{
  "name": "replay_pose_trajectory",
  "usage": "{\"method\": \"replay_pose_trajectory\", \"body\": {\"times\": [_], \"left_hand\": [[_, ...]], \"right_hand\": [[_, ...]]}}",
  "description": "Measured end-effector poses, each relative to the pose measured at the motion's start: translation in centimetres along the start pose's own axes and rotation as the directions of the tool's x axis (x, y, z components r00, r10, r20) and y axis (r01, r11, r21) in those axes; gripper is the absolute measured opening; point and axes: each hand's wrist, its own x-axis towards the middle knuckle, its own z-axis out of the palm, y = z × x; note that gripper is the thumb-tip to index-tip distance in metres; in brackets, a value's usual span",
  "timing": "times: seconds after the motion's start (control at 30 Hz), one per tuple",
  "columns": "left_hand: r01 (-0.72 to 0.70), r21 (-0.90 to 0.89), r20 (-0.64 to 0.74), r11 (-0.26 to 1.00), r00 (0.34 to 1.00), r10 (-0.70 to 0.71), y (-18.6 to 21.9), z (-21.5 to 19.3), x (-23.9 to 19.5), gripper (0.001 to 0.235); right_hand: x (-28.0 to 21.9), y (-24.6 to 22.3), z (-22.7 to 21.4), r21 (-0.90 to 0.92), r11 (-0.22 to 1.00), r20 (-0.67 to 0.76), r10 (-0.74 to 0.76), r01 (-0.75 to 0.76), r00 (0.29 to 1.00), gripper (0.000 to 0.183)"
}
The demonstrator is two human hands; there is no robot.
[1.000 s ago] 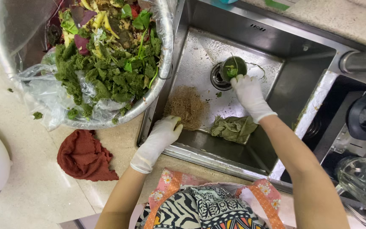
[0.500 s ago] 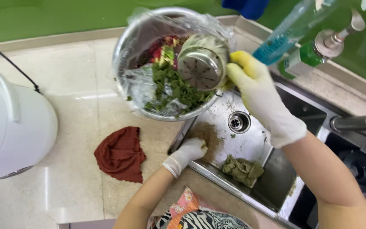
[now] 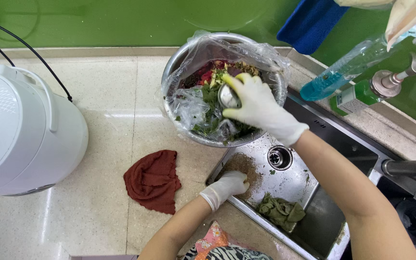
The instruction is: The person puts on disposable gloves, then cleans a kitchen sink using a sponge and dish soap, scrubbing the basin and drain. They rinse a pot lid under running water and place it in the dish rack. Finally, they transfer cooked grains from a pot into a blender jar using a ladle.
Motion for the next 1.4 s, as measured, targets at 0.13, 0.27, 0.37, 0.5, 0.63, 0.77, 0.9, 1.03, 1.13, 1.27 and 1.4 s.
{"method": "replay_pose_trajectory", "body": {"times": [0.13, 0.27, 0.37, 0.5, 0.63, 0.77, 0.9, 1.03, 1.13, 1.27, 1.4], "left_hand": [[-0.016, -0.027, -0.024, 1.000, 1.000, 0.015, 0.0, 0.9, -0.5, 0.043], [-0.014, -0.017, 0.003, 1.000, 1.000, 0.014, -0.5, 1.3, 0.5, 0.045], [-0.079, -0.015, -0.073, 0.997, 0.994, 0.078, -0.4, 1.1, 0.6, 0.046], [-0.313, -0.008, -0.357, 0.950, 0.888, 0.289, 2.6, -1.2, -2.8, 0.045], [-0.364, -0.019, -0.548, 0.931, 0.783, 0.295, 7.1, -7.5, -10.4, 0.033], [-0.569, 0.340, -0.871, 0.749, 0.109, 0.478, 7.8, -19.5, -14.9, 0.061], [-0.336, 0.496, -0.758, 0.801, 0.281, 0.588, 8.6, -28.5, -16.2, 0.077], [-0.493, 0.406, -0.671, 0.770, 0.411, 0.617, 9.5, -31.7, -16.3, 0.068], [-0.481, 0.197, -0.697, 0.854, 0.544, 0.467, 8.9, -32.4, -16.5, 0.062], [-0.394, -0.074, -0.739, 0.916, 0.638, 0.215, 7.1, -33.4, -16.7, 0.056], [-0.454, -0.315, -0.802, 0.833, 0.597, 0.023, 5.8, -34.5, -16.9, 0.046]], "right_hand": [[0.5, 0.7, -2.6, 0.263, 0.965, -0.270, 0.058, 0.015, 0.961, 0.091], [-0.6, 1.4, -4.3, 0.284, 0.949, -0.499, 0.027, 0.134, 0.866, 0.088], [-0.8, 1.4, -3.4, 0.173, 0.972, -0.493, -0.056, 0.161, 0.868, 0.086], [-1.0, 2.5, -2.8, 0.572, 0.819, -0.311, 0.156, 0.053, 0.938, 0.071], [-1.8, 3.9, -4.1, 0.814, 0.580, -0.139, 0.134, 0.036, 0.981, 0.064], [-3.2, 3.6, -4.8, 0.839, 0.543, -0.087, 0.093, 0.023, 0.992, 0.064], [-3.8, 2.4, -4.7, 0.830, 0.551, -0.114, 0.009, 0.091, 0.993, 0.065], [-3.8, 3.5, -3.7, 0.869, 0.479, -0.155, 0.027, 0.123, 0.987, 0.049], [-3.3, 5.7, -2.5, 0.909, 0.350, -0.269, 0.075, 0.227, 0.960, 0.030], [-2.9, 8.1, -0.8, 0.877, 0.452, -0.338, 0.341, 0.162, 0.877, 0.017], [-3.2, 8.5, 0.0, 0.564, 0.824, -0.359, 0.308, -0.058, 0.881, 0.020]]}}
